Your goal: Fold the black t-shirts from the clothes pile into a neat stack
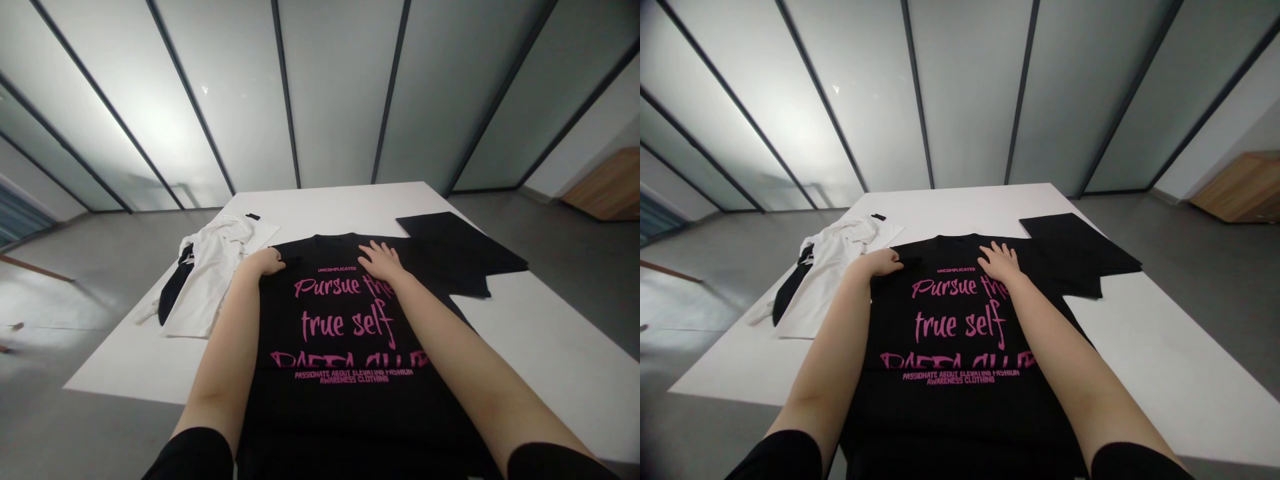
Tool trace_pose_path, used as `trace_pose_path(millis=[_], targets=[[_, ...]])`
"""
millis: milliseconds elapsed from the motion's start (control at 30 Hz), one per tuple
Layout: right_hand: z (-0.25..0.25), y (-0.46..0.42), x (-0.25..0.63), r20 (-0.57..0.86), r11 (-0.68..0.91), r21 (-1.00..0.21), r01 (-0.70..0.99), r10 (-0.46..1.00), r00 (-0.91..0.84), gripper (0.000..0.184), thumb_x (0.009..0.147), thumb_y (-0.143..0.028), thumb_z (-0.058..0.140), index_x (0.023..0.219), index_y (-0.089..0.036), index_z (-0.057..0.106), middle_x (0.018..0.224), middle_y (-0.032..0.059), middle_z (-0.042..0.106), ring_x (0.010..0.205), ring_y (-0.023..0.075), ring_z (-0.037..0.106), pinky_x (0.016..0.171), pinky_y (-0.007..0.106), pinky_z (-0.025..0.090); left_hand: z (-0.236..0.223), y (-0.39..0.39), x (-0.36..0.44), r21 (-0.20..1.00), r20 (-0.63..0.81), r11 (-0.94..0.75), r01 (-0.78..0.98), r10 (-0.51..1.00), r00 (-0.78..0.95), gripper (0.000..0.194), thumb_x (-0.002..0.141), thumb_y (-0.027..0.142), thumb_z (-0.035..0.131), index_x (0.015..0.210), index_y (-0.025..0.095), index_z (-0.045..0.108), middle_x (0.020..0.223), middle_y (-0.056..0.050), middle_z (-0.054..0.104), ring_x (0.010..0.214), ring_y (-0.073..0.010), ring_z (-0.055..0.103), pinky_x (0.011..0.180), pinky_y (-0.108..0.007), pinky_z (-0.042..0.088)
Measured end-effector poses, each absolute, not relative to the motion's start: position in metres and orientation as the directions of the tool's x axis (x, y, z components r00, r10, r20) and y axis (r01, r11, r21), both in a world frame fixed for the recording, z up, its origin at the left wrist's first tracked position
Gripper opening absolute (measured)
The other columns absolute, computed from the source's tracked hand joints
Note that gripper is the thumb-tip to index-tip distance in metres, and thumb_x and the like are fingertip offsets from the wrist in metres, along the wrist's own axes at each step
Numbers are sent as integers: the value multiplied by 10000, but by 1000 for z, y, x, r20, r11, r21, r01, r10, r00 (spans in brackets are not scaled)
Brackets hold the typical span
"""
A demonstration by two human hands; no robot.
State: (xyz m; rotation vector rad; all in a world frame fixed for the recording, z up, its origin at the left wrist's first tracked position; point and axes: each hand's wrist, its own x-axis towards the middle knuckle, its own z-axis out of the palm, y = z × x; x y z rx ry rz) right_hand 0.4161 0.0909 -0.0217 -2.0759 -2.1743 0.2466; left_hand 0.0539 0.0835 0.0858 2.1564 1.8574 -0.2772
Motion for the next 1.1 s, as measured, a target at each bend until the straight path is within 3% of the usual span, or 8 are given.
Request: trace_pose_path(millis=[267, 367, 467, 600, 667, 800, 933, 1100], targets=[[-21, 89, 418, -7, 41, -238, 970, 999, -43, 596, 1100, -535, 461, 1655, -326, 515, 1794, 101, 335, 1636, 431, 296, 1303, 666, 231, 104, 70, 63, 665, -281, -16, 747, 921, 270, 414, 1047, 569, 496, 1174, 214, 667, 1082, -103, 797, 696, -185, 713, 585, -276, 500], [-9, 90, 413, 10, 26, -293, 956, 1000, -25, 555, 1087, -474, 519, 1601, -277, 591, 1743, 143, 424, 1597, 445, 373, 1276, 677, 292, 89, 86, 54, 619, -101, -49, 784, 985, 141, 369, 1080, 451, 432, 1133, 188, 684, 1065, -117, 797, 823, -218, 740, 705, -308, 557], [12, 85, 396, 87, 157, -439, 885, 987, -132, 508, 1085, -410, 542, 1539, -208, 646, 1594, 183, 601, 1474, 371, 557, 1230, 564, 420, 63, 104, 43, 428, 118, -5, 904, 992, -50, 307, 1058, 292, 444, 1176, 167, 699, 1186, -163, 782, 1121, -299, 736, 970, -401, 558], [33, 60, 350, 100, 364, -646, 671, 912, -398, 427, 1099, -396, 541, 1470, -259, 701, 1321, 109, 782, 1164, 261, 750, 1058, 419, 568, 22, 116, 38, 324, 92, 120, 938, 983, -157, 396, 1038, 231, 475, 1379, 115, 639, 1397, -245, 706, 1356, -360, 652, 1133, -461, 487], [29, 44, 324, 98, 447, -638, 627, 855, -510, 400, 1091, -356, 560, 1449, -278, 721, 1307, 93, 788, 1152, 255, 753, 1049, 411, 573, 5, 118, 38, 355, 66, 115, 928, 987, -148, 433, 1042, 235, 480, 1433, 100, 609, 1439, -254, 686, 1399, -355, 630, 1167, -459, 470], [1, 24, 287, 198, 569, -414, 710, 818, -540, 500, 1042, -268, 642, 1541, -306, 661, 1624, 129, 578, 1483, 361, 537, 1211, 561, 445, -11, 122, 37, 476, 117, 36, 879, 988, -103, 473, 1024, 233, 515, 1477, 119, 591, 1504, -221, 661, 1446, -323, 601, 1222, -438, 435], [-20, 26, 274, 193, 575, -338, 745, 817, -543, 379, 1056, -327, 667, 1422, -377, 755, 1688, 82, 508, 1572, 387, 417, 1259, 613, 364, -8, 129, 27, 646, 121, 74, 760, 973, -198, 541, 1023, 277, 517, 1544, 134, 535, 1474, -192, 689, 1374, -297, 658, 1153, -411, 507], [-21, 33, 270, 245, 606, -337, 721, 796, -554, 259, 1046, -312, 702, 1270, -332, 830, 1520, 95, 650, 1446, 334, 543, 1228, 540, 407, 2, 130, 9, 674, -39, 203, 711, 970, -240, 450, 1009, 354, 526, 1349, 98, 675, 1007, -177, 804, 909, -293, 787, 763, -378, 620]])
